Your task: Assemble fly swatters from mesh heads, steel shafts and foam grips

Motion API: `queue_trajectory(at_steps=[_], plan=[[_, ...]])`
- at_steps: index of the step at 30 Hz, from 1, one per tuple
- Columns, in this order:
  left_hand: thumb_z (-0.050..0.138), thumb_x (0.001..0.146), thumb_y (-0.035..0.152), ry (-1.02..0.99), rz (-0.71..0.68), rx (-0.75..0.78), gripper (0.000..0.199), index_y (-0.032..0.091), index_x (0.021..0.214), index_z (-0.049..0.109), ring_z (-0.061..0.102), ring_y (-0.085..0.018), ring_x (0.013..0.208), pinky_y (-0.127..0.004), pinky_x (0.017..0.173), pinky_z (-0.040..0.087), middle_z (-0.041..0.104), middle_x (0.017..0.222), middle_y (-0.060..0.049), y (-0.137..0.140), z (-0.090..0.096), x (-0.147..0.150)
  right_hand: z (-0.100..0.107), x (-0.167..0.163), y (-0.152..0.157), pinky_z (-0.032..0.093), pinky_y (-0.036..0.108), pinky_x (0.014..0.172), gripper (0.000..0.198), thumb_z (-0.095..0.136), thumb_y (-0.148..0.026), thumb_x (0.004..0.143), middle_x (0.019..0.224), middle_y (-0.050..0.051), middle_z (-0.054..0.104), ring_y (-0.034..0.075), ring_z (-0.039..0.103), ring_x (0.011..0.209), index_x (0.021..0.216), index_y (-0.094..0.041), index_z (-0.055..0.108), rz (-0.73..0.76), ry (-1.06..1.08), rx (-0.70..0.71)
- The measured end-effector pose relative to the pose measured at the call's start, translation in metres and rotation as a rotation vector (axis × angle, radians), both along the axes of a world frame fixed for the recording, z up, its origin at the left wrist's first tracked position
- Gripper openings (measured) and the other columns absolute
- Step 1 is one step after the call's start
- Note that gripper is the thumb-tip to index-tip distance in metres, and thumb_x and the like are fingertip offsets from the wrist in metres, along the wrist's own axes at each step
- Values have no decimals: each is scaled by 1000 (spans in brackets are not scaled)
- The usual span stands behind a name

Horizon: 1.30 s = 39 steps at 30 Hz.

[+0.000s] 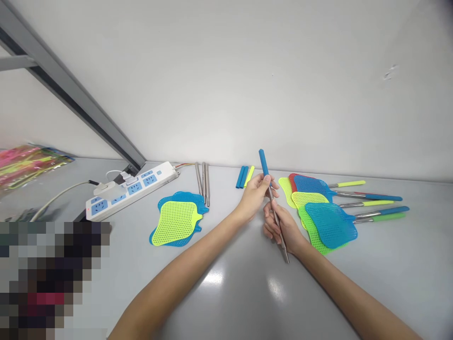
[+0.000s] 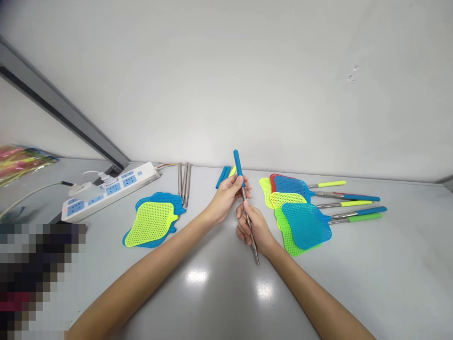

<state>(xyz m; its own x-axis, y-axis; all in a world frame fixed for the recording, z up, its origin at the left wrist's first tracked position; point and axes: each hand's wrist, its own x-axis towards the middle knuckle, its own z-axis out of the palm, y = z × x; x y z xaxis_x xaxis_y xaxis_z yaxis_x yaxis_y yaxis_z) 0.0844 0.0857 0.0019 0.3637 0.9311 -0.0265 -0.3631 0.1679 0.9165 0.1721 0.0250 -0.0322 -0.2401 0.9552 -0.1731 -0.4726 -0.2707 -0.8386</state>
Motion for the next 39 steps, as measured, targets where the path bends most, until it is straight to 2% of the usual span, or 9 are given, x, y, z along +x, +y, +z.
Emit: queue_trajectory(at_steps=[15,22,28,39], plan=[[48,81,36,104,-15,86,21,15,82,49,52,-6,51,-17,46,40,53,67,1,0,-5,2,-1,0,0,31,19,33,35,38,-46,82,29,-11,29,5,23,20,63,-18,47,1,-8,4],[48,79,41,92,-28,59,26,15,80,50,51,-6,48,-16,38,36,51,65,1,-2,-8,4,0,0,0,30,20,33,37,38,-48,82,27,-10,30,5,25,19,62,-18,48,-2,15,-14],[49,79,41,4,-57,20,27,14,83,48,52,-7,54,-17,44,39,55,73,-1,-2,-5,3,1,0,-1,29,20,33,38,37,-46,83,26,-10,30,5,24,19,60,-18,48,-2,20,-16],[47,79,43,106,-159,60,31,13,82,55,53,-8,59,-21,60,41,60,75,-4,1,-7,-2,0,0,-2,27,20,32,38,39,-49,81,26,-10,30,5,25,19,58,-19,44,-62,41,-36]])
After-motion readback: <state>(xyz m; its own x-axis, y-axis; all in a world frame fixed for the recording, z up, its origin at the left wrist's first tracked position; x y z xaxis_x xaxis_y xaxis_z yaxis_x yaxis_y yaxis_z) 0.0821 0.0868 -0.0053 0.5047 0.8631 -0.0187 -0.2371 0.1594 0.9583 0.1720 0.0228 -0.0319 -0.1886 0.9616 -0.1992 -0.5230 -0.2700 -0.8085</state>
